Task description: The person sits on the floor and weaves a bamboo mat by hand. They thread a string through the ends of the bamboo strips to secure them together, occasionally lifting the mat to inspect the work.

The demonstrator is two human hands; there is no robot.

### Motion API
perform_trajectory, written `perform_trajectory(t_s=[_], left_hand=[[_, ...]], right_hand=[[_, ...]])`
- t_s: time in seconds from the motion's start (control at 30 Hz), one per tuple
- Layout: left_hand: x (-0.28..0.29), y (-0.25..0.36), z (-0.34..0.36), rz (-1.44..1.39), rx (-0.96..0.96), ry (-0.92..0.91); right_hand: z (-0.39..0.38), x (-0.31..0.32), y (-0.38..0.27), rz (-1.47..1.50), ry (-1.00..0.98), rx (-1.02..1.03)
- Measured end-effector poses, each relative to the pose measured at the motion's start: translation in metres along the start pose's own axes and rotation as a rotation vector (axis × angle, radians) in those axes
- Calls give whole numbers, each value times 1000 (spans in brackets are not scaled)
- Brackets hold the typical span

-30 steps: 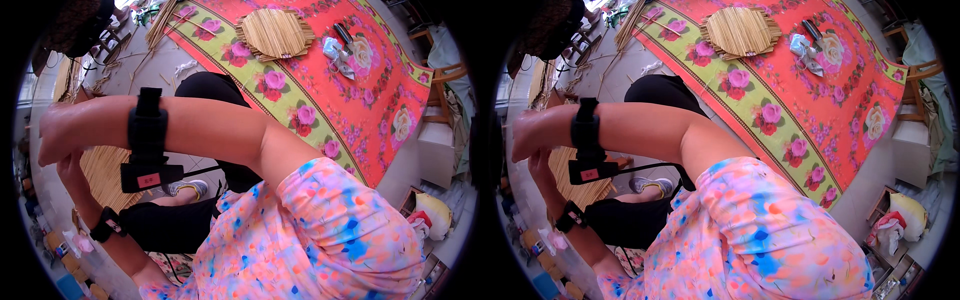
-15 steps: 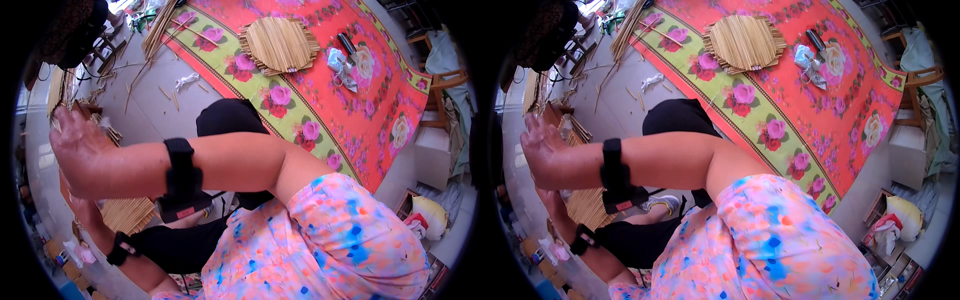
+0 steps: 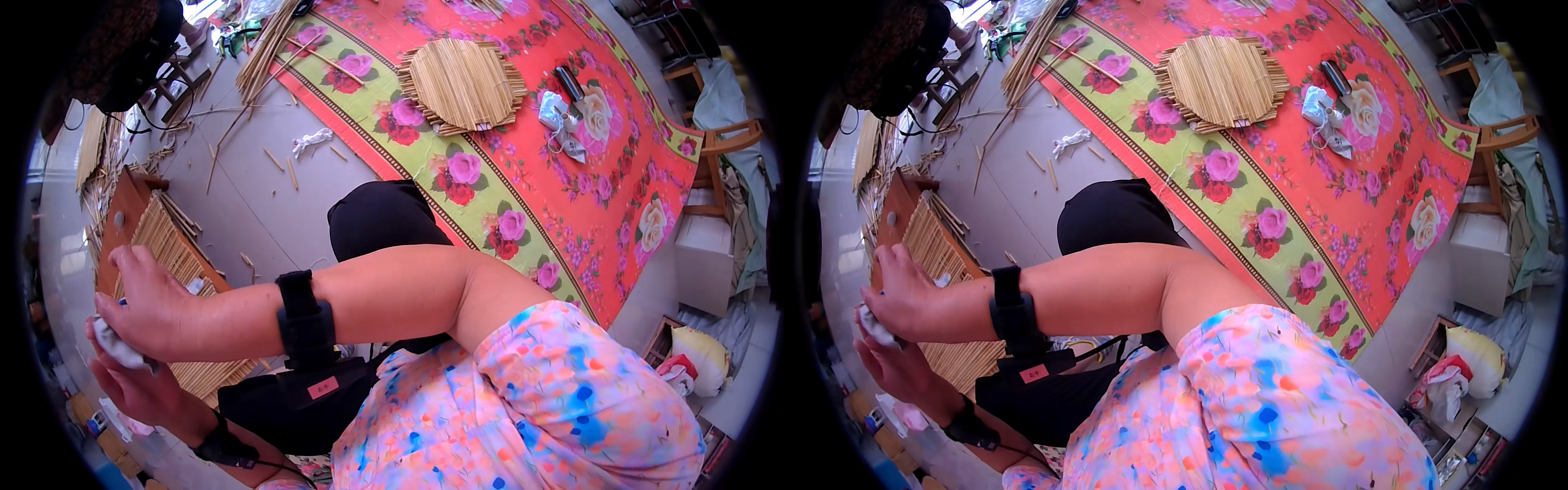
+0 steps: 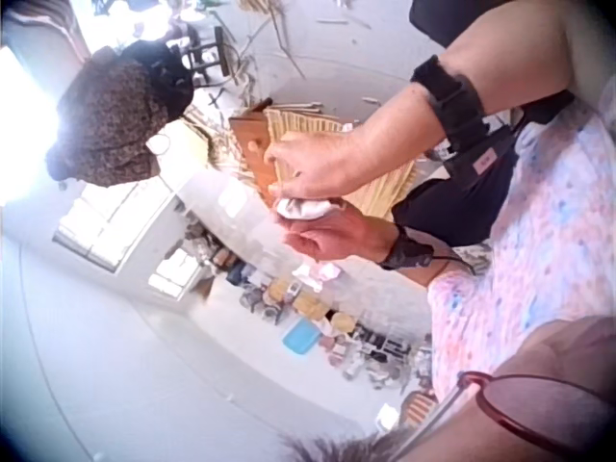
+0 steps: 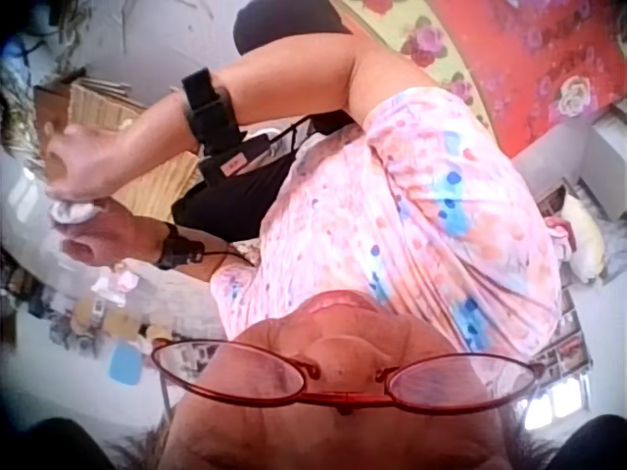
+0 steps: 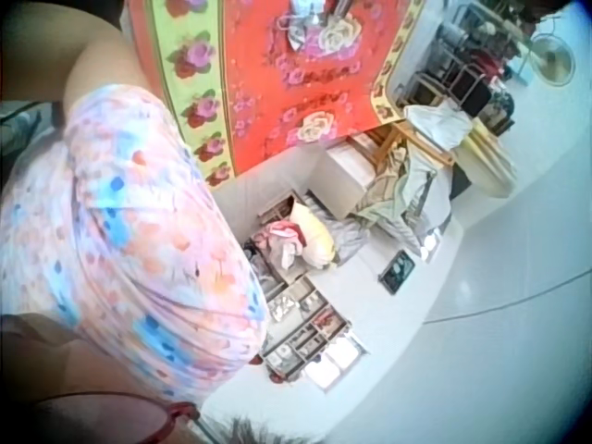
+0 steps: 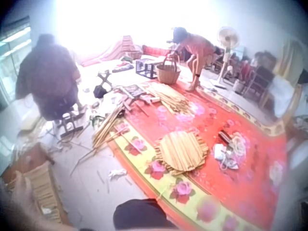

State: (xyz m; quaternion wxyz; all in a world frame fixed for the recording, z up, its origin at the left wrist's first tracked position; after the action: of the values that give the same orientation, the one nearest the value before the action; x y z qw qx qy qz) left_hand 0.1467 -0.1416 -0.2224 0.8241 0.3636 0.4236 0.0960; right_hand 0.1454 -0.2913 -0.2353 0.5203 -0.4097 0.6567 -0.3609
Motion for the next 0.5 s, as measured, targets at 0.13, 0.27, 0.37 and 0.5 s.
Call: perform_trajectory(t_s=[0.13, 0.27, 0.37, 0.5], left_hand=[[-7, -10, 3, -228, -7, 53], [20, 5, -5, -260, 45, 180], [40, 20, -14, 192, -30, 616], [41, 25, -18, 615, -1, 654]], right_hand=[[3, 0, -1, -37, 201, 113], [-12, 11, -21, -475, 244, 175], [-13, 9, -28, -600, 214, 410], [-2, 8, -1, -400, -148, -80]])
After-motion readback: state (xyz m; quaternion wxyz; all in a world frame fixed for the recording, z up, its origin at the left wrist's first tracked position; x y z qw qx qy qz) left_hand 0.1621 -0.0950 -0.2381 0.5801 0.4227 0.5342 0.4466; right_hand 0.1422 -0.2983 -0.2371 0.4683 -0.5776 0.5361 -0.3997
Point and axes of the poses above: each hand's wrist, its own z-axis towards the middle knuckle, its own x-axis out of the back of the hand, y = z × x, the point moved 3 cm from there along z, towards the middle knuckle, and after that the axes turned 8 degrees about -x, right-handed, at the moved point
